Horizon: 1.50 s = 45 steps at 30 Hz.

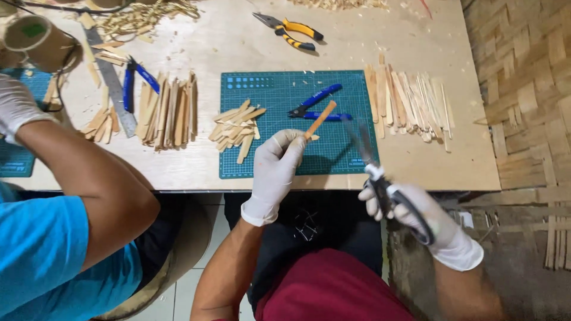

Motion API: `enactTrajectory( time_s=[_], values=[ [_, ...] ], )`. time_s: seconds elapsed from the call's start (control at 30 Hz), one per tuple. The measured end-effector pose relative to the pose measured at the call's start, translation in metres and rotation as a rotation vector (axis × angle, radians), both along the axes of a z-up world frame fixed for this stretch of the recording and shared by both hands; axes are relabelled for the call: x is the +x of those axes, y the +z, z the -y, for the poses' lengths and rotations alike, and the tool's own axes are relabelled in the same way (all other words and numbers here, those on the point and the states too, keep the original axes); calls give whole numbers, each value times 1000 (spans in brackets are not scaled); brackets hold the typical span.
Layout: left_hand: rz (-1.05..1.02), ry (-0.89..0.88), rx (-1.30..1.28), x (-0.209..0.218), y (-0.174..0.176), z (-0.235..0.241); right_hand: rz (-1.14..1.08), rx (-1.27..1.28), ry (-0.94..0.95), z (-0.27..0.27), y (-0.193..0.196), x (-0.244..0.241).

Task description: Cutting popsicle sticks to specific lengths using scissors on a cutting mat.

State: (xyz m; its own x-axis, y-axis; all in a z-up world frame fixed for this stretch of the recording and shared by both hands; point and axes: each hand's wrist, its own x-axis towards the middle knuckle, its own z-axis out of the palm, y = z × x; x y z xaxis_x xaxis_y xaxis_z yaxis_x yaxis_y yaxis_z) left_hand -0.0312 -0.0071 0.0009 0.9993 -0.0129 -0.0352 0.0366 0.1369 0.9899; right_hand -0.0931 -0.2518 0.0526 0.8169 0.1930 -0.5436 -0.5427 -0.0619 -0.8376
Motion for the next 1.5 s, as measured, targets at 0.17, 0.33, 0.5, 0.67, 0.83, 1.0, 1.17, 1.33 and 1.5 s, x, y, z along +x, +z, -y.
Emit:
enactTrajectory(
  time_s=[0.17,0.33,0.5,0.67,0.83,1.0,1.17,1.33,1.5],
  values=[
    [-49,-82,-34,-9,-5,11,368,47,168,12,-61,-37],
    [-78,-114,-12,-12,0,17,330,92,166,8,-65,-32],
    [-86,-174,54,-5,9,20,294,127,154,3,-57,-15],
    [-85,-199,49,0,9,17,293,110,170,0,-46,-4],
    [-59,-192,46,-2,19,17,267,103,147,-4,-43,1],
    [-38,-202,32,-4,18,18,212,119,66,-8,-45,1],
    [-64,-234,8,1,17,15,199,86,49,-12,-40,4],
    [-100,-228,-37,0,10,17,195,71,36,-14,-44,2],
    [-78,-247,10,0,13,15,176,10,51,-14,-46,-2]
  ],
)
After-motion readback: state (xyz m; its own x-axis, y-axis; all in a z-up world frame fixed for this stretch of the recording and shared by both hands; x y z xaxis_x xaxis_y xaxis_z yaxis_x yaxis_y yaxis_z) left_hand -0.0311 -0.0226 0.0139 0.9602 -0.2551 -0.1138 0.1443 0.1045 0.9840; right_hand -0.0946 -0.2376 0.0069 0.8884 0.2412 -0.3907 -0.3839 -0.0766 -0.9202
